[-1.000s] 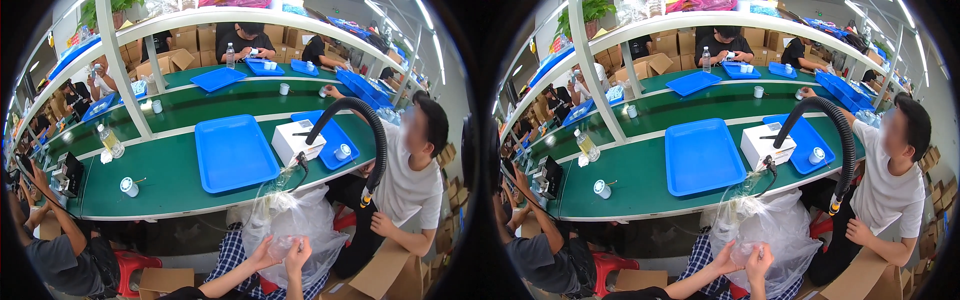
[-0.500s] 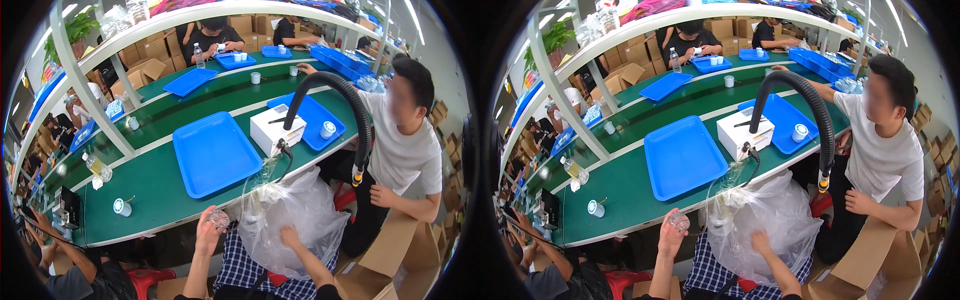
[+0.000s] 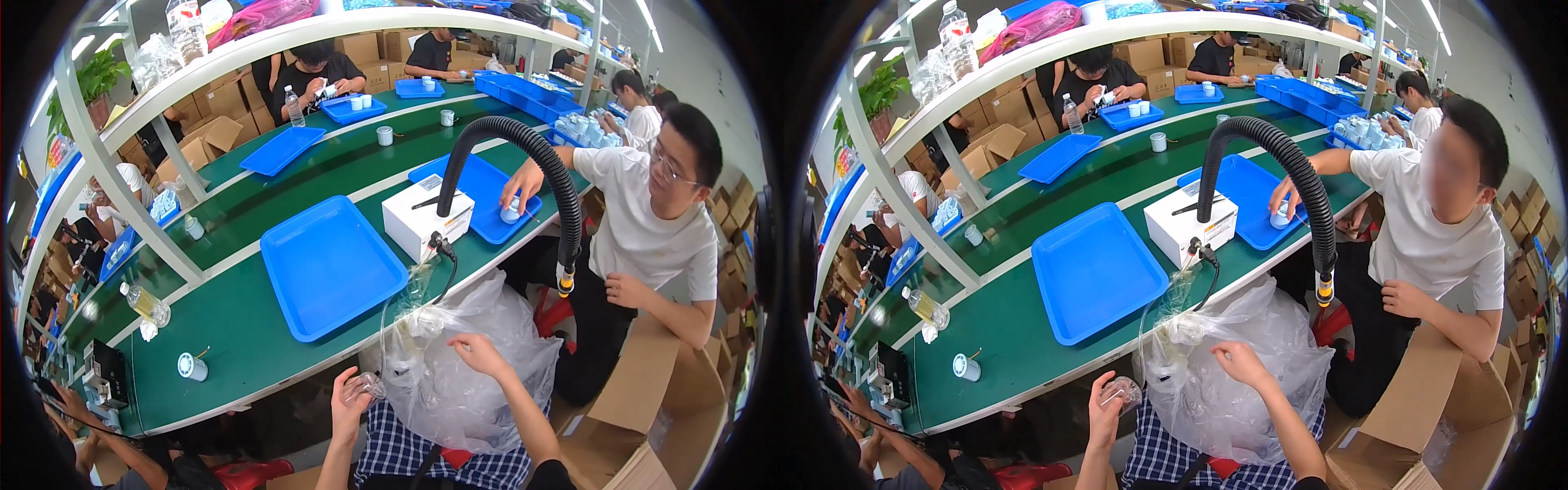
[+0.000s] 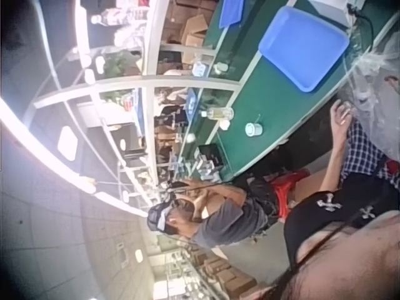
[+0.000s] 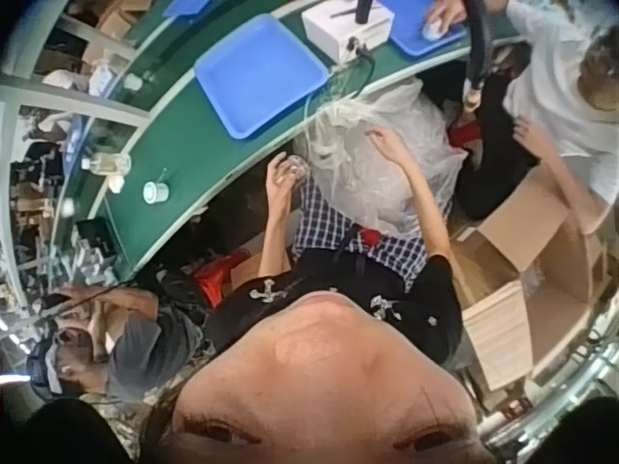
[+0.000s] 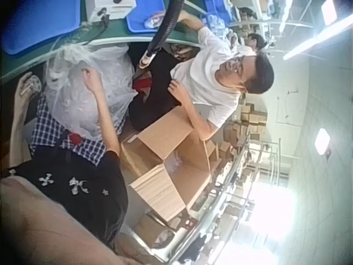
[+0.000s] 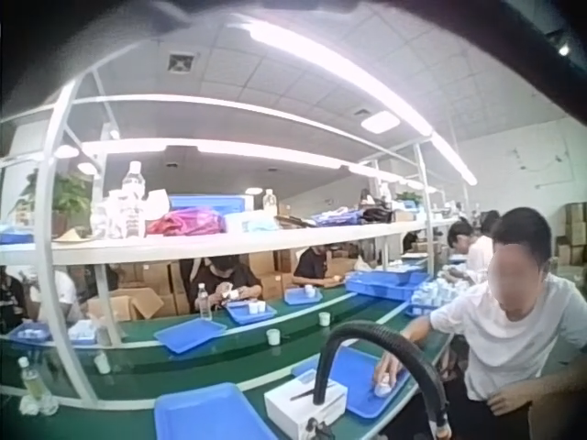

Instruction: The person packs electronic components by hand, placing them into plastic bags, then into cardboard boxes with bubble wrap.

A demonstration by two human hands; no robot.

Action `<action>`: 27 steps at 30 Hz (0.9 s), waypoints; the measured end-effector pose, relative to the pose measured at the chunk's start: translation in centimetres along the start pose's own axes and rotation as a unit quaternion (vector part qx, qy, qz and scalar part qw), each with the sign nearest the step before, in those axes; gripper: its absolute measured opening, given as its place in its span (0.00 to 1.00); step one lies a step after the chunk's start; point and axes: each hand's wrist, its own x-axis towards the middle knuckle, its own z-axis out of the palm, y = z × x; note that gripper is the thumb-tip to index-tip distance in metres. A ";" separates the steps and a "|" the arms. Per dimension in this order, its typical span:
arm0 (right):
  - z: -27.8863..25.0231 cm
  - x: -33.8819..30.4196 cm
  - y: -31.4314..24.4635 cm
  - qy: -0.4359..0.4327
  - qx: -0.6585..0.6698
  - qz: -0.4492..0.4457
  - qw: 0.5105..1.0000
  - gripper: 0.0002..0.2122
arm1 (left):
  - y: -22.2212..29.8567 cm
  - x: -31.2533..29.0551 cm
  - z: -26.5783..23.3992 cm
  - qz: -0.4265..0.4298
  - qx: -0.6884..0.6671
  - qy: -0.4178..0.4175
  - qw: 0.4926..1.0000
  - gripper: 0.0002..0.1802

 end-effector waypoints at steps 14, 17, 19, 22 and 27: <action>-4.7 -3.0 -5.5 0.126 0.132 -0.009 0.983 0.09 | -0.4 -0.5 0.9 0.032 0.146 -0.043 0.988 0.34; -5.6 -5.1 -9.1 0.091 0.124 -0.033 0.987 0.08 | 0.6 -0.3 0.0 0.125 0.172 -0.023 0.977 0.31; -7.7 -6.1 -13.1 0.109 0.103 -0.124 0.981 0.08 | 2.2 0.4 -1.6 0.224 0.204 0.062 0.951 0.32; -11.4 -7.9 -20.0 0.147 0.193 -0.259 0.935 0.09 | 5.8 2.8 -4.7 0.256 0.142 0.187 0.938 0.26; -15.2 -11.6 -30.1 0.135 0.369 -0.533 0.750 0.02 | 7.0 12.2 -8.7 0.284 0.011 0.249 0.926 0.24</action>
